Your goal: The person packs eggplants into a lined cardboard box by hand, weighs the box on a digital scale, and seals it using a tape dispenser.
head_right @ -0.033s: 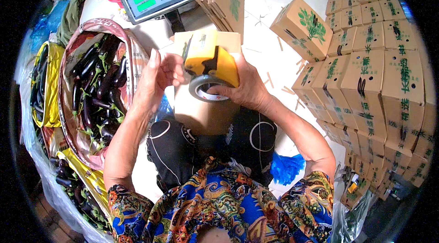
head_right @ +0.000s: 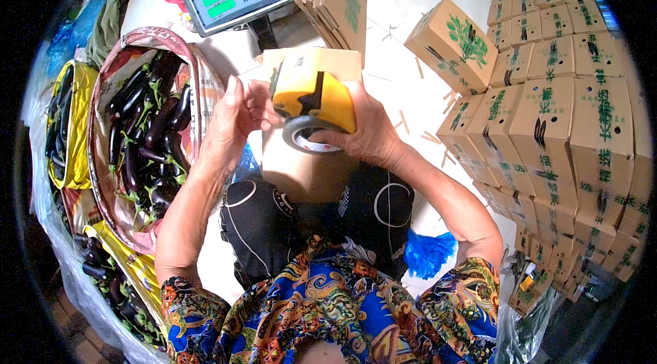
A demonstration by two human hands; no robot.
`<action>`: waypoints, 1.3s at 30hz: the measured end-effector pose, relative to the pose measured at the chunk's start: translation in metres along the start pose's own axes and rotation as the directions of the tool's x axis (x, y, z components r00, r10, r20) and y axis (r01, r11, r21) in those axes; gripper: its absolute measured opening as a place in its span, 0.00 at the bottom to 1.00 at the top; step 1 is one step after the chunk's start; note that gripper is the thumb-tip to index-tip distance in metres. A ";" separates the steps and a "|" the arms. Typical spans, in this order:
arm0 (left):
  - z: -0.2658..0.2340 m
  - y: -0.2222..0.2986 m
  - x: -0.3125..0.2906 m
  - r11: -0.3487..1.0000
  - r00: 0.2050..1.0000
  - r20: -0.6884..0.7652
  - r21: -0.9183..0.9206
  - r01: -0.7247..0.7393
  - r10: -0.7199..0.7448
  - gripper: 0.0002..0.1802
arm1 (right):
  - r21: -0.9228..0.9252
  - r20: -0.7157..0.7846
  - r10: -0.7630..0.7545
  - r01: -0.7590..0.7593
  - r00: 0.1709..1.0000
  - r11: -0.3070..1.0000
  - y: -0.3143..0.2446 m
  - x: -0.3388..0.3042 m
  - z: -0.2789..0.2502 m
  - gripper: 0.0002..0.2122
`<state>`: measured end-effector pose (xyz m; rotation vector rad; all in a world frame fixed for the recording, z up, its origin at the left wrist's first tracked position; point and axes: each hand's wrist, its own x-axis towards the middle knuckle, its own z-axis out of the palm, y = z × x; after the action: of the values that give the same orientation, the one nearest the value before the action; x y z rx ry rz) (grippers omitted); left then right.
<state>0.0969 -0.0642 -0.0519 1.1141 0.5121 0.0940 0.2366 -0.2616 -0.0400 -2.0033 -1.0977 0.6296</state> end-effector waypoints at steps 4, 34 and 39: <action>0.012 0.013 -0.001 0.988 0.998 -0.036 0.147 -0.051 0.057 0.24 | -0.097 -0.010 -0.045 0.044 0.999 0.994 -0.012 0.000 0.003 0.34; -0.064 -0.056 -0.004 0.953 0.985 -0.123 -0.262 -0.149 0.120 0.08 | -0.433 0.214 -0.086 0.174 0.973 0.884 -0.064 0.026 0.014 0.31; -0.101 -0.092 0.003 0.957 0.968 -0.249 -0.278 -0.079 0.007 0.08 | -0.606 0.282 0.089 0.105 0.955 0.789 -0.066 0.025 -0.006 0.30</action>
<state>0.0385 -0.0210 -0.1674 0.8331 0.6730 0.3387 0.2211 -0.2189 0.0149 -2.5071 -1.6622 0.6332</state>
